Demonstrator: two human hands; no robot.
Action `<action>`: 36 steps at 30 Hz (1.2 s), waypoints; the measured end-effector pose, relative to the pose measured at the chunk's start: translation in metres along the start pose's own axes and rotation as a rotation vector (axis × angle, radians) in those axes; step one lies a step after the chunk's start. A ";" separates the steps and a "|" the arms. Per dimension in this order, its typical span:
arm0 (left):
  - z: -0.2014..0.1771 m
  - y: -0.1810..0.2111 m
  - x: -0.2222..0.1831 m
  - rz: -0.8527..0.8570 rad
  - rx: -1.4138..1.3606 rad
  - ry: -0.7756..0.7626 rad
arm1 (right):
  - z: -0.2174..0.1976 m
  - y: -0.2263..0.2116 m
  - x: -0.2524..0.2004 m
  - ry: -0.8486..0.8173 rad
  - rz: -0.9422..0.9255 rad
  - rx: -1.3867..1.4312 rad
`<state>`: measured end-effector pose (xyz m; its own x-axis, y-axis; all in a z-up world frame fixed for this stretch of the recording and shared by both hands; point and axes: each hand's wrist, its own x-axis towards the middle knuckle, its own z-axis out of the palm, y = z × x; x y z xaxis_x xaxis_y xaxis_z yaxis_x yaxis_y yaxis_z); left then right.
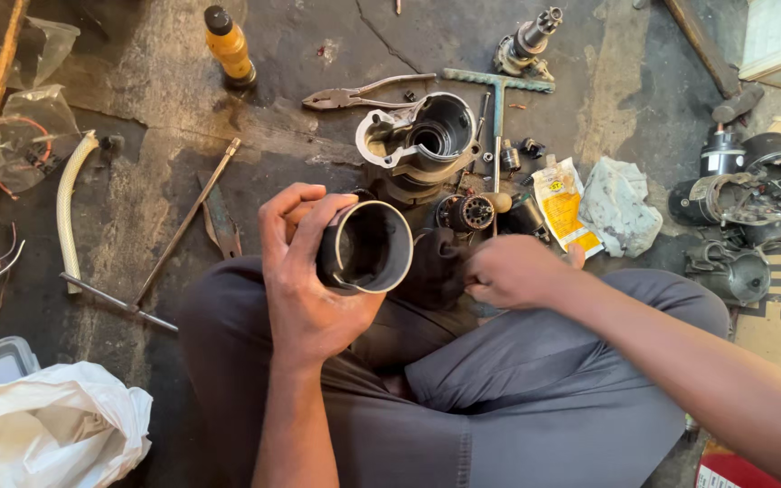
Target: The person sits on the floor and cleans a cylindrical engine part using a dark cloth. They wipe the exterior and interior surfaces repeatedly, rotating the part to access different areas.
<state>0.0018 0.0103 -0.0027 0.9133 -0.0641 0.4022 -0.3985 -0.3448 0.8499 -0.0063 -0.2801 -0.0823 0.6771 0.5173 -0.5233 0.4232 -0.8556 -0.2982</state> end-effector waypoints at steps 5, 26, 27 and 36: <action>-0.001 0.001 0.000 -0.008 -0.022 -0.007 | -0.041 0.015 -0.077 0.187 0.152 0.902; 0.026 0.015 0.001 -0.040 -0.020 -0.072 | 0.026 -0.028 -0.063 0.800 0.245 2.729; 0.025 0.015 0.000 -0.039 -0.009 -0.075 | 0.025 -0.031 -0.063 0.766 0.183 2.762; 0.019 0.014 0.002 0.017 -0.068 -0.083 | 0.024 -0.050 -0.085 0.983 -0.040 2.559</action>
<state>-0.0003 -0.0125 0.0034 0.9089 -0.1478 0.3899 -0.4165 -0.2789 0.8653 -0.0992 -0.2816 -0.0425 0.8790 -0.1523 -0.4518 -0.0591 0.9055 -0.4202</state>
